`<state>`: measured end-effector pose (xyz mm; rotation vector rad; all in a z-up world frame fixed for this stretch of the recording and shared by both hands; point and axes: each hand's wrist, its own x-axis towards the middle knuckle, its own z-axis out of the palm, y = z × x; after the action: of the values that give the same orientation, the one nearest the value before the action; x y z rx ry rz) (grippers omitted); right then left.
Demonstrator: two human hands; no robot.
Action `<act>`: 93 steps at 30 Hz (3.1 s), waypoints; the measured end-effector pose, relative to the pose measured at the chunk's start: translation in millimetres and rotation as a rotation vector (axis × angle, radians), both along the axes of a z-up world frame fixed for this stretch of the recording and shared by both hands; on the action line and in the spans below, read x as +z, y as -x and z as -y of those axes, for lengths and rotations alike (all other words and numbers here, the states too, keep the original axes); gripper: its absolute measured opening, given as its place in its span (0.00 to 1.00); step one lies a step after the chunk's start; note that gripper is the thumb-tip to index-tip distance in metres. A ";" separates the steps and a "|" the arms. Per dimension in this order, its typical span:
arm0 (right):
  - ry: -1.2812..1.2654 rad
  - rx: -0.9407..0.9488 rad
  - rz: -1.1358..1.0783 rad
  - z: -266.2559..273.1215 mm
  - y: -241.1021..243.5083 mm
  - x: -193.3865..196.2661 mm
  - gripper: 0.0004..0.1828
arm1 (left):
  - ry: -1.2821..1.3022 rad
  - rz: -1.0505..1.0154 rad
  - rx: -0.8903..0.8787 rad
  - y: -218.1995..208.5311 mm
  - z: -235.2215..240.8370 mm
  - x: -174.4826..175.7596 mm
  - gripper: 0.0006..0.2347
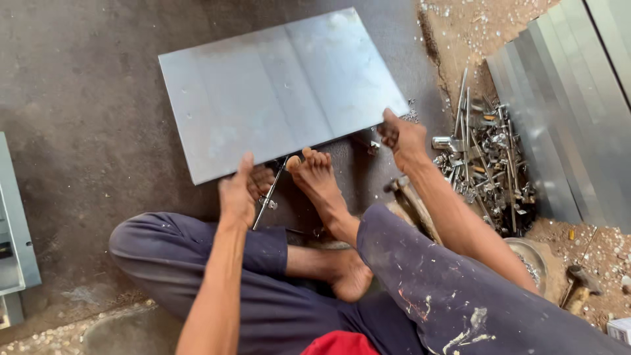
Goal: The person attaches a metal sliding bolt latch to a sheet of metal by hand and using a hammer, then fits the metal sheet into a larger metal box frame and hammers the edges.
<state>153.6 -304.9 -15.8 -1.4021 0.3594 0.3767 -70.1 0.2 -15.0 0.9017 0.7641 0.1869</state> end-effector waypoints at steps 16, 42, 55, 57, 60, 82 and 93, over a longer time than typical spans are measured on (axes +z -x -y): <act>0.762 0.507 -0.131 43.3 41.2 35.4 0.23 | -0.776 0.008 -0.581 46.7 42.0 -23.3 0.18; 0.942 0.647 0.010 129.2 160.3 91.7 0.31 | -1.414 -0.181 -0.871 35.3 88.0 -17.0 0.11; 0.698 0.920 0.381 22.9 126.1 85.6 0.27 | -0.544 0.142 -0.156 6.5 14.8 43.2 0.09; 0.714 1.016 0.480 4.5 117.7 91.8 0.26 | -0.777 0.265 -0.092 -20.4 19.4 30.9 0.05; 0.708 1.053 0.529 -6.1 119.8 99.0 0.26 | -0.905 0.179 -0.214 -50.6 25.5 7.4 0.06; 0.690 1.016 0.646 -1.5 116.7 68.6 0.27 | -0.878 0.384 -0.054 -73.2 19.1 -8.0 0.04; 0.647 0.899 0.577 12.8 119.3 89.9 0.25 | -1.063 0.362 -0.309 -61.3 17.0 -9.8 0.08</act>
<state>34.3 -317.7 74.1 -2.1883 -0.7221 0.5781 -8.8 -16.9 -24.8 1.9082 0.1254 0.4870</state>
